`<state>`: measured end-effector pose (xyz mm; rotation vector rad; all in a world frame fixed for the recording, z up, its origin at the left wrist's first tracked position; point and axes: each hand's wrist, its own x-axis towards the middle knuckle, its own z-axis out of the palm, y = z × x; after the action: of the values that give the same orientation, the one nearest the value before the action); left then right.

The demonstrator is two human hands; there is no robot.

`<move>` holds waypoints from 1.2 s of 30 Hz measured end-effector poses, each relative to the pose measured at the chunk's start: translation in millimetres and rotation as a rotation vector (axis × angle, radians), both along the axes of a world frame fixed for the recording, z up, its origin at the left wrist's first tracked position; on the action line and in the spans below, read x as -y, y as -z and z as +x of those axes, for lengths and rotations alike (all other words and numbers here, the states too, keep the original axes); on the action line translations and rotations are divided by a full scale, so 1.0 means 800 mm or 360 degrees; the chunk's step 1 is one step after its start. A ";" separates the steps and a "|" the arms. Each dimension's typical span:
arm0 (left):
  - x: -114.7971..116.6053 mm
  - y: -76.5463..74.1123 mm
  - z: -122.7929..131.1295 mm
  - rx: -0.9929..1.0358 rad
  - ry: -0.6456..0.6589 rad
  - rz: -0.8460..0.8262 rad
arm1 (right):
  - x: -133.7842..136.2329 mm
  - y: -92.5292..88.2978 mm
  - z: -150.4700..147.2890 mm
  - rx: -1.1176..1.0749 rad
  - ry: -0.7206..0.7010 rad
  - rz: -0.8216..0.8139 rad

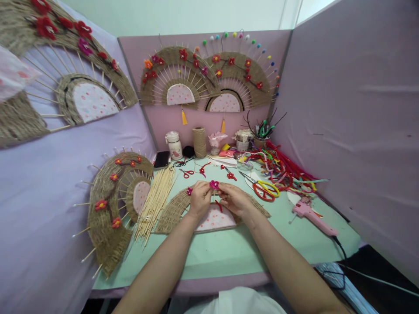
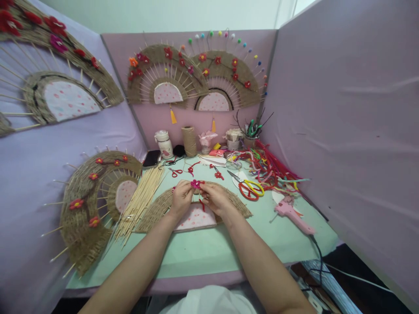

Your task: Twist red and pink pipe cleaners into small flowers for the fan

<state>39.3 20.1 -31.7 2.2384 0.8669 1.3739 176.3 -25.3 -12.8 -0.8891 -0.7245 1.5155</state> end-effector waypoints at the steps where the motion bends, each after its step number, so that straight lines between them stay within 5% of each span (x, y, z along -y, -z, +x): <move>1: 0.000 0.001 0.000 0.0005 -0.0041 0.0017 | 0.000 0.000 -0.001 0.0011 0.0005 0.0010; 16: 0.003 0.002 0.002 -0.0150 -0.0129 0.0213 | 0.002 0.007 -0.010 0.0110 0.0083 0.0125; 32: 0.005 -0.004 0.005 -0.0007 -0.0072 -0.0040 | -0.001 0.008 -0.005 0.0064 0.0025 0.0159; 36: 0.007 -0.008 0.005 0.0088 -0.0160 -0.0120 | 0.002 0.006 -0.005 0.0416 0.0285 0.0257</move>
<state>43.0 14.6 -25.3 2.1160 1.0072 1.4159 172.4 -27.1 -17.4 -1.0112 -0.9174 1.1782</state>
